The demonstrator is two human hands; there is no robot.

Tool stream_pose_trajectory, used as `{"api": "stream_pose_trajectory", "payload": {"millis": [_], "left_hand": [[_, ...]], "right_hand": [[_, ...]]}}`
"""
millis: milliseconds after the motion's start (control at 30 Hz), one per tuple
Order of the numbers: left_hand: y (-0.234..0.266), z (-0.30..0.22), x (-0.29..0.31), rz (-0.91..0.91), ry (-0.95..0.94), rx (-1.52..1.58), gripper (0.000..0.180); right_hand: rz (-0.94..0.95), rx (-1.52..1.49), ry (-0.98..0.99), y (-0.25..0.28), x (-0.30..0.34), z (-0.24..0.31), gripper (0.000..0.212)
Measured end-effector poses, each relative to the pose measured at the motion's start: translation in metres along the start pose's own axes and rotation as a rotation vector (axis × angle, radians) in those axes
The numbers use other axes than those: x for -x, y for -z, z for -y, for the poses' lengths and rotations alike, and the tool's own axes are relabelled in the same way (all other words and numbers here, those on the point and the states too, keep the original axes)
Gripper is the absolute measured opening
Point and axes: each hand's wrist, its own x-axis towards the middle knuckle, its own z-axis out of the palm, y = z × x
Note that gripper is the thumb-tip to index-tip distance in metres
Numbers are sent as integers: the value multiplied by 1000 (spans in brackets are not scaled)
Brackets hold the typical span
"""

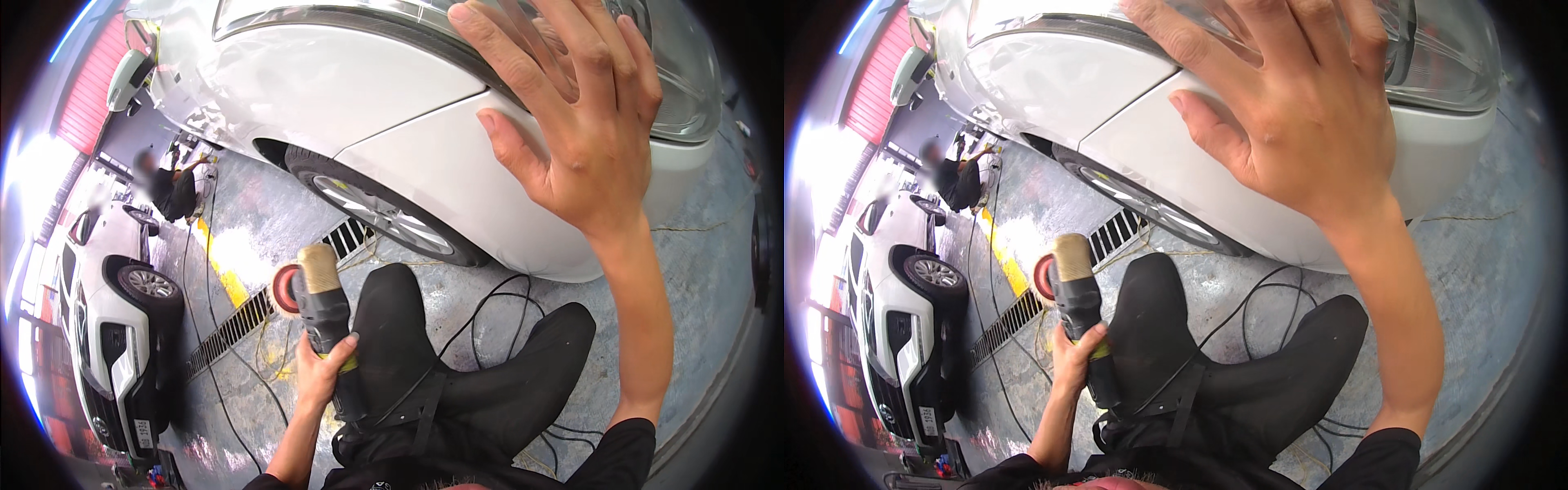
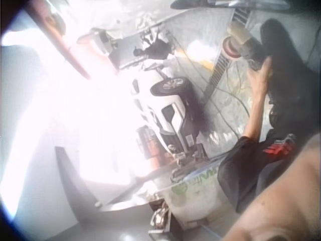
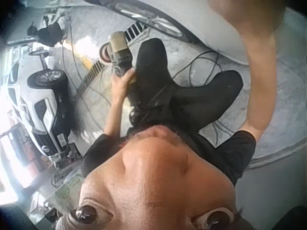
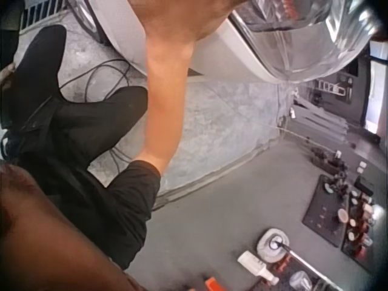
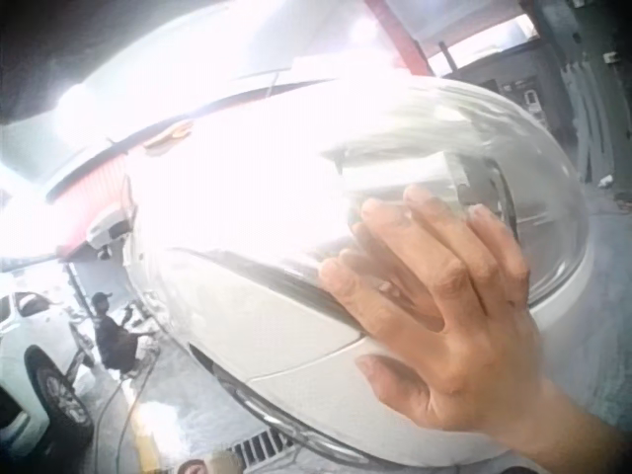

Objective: The person uses a handheld electric polisher with a buffing pad to polish the front headlight of a white car. They move the tool across the headlight surface in circular motions, occasionally pausing to touch the surface.

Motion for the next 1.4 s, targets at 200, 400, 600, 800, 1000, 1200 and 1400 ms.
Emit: {"api": "stream_pose_trajectory", "payload": {"millis": [200, 400, 600, 800, 1000, 1200, 1400], "left_hand": [[-9, 21, -23, -15, -18, -254, 61], [2, 52, -44, -106, -69, -352, 67], [-10, 57, -73, -20, -12, -192, 57], [-16, 89, -98, 92, -71, -112, 66], [-7, 94, -103, 272, 19, -60, 63], [-3, 115, -111, 362, 60, 32, 50], [-2, 113, -114, 371, 145, 155, 46]], "right_hand": [[175, 13, -51, 25, -11, 11, 56], [275, -23, -109, 39, -22, 16, 56], [270, -4, -97, 39, -21, 15, 57], [229, -31, -135, 36, -18, 16, 54], [243, -25, -130, 42, -20, 16, 54], [249, -45, -167, 44, -18, 22, 53], [239, -84, -202, 47, -18, 23, 49]]}}
